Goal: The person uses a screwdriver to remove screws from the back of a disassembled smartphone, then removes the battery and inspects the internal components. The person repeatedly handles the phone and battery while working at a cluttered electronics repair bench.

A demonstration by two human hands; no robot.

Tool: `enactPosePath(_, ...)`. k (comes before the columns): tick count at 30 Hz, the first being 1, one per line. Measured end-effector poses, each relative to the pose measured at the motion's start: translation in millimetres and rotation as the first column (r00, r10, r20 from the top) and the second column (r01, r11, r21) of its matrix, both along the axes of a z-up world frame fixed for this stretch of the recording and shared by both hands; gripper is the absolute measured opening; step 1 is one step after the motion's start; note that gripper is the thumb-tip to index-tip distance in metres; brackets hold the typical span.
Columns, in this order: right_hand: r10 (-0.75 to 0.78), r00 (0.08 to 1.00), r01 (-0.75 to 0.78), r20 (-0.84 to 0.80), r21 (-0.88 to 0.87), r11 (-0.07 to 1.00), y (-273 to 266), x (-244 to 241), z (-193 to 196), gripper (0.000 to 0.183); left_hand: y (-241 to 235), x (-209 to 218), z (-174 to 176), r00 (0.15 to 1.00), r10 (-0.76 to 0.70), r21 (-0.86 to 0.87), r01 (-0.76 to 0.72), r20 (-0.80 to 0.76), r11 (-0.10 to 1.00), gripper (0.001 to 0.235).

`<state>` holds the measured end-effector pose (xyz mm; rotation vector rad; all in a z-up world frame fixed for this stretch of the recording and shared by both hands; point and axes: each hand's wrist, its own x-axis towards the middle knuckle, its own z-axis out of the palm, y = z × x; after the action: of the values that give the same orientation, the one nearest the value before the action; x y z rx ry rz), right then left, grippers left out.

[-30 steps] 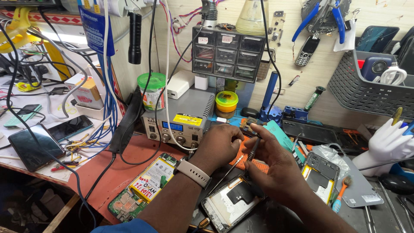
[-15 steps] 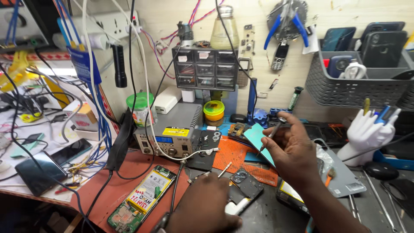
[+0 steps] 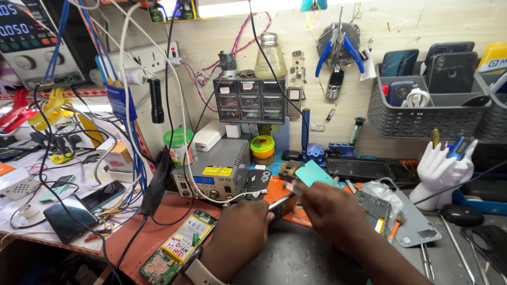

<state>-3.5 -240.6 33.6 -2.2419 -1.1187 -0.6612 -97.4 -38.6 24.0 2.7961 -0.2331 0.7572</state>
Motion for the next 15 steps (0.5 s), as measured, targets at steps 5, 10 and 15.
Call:
enactPosePath(5, -0.076, 0.997, 0.076, 0.011, 0.0, 0.997, -1.1, -1.1, 3.2, 0.038, -7.2, 2.2, 9.5, 1.0, 0.016, -0.011, -0.016, -0.027, 1.0, 0.022)
enactPosePath(10, -0.126, 0.992, 0.124, 0.015, 0.125, 0.984, -2.6, 5.0, 3.6, 0.031, -1.1, 21.7, 4.8, 0.995, 0.09, -0.175, -0.095, -0.034, 0.98, 0.027)
enactPosePath(15, -0.177, 0.98, 0.198, -0.091, 0.354, 0.914, -6.2, 14.3, -6.5, 0.024, 28.1, 61.2, -34.3, 0.925, -0.226, -0.899, -0.203, -0.307, 0.389, 0.022)
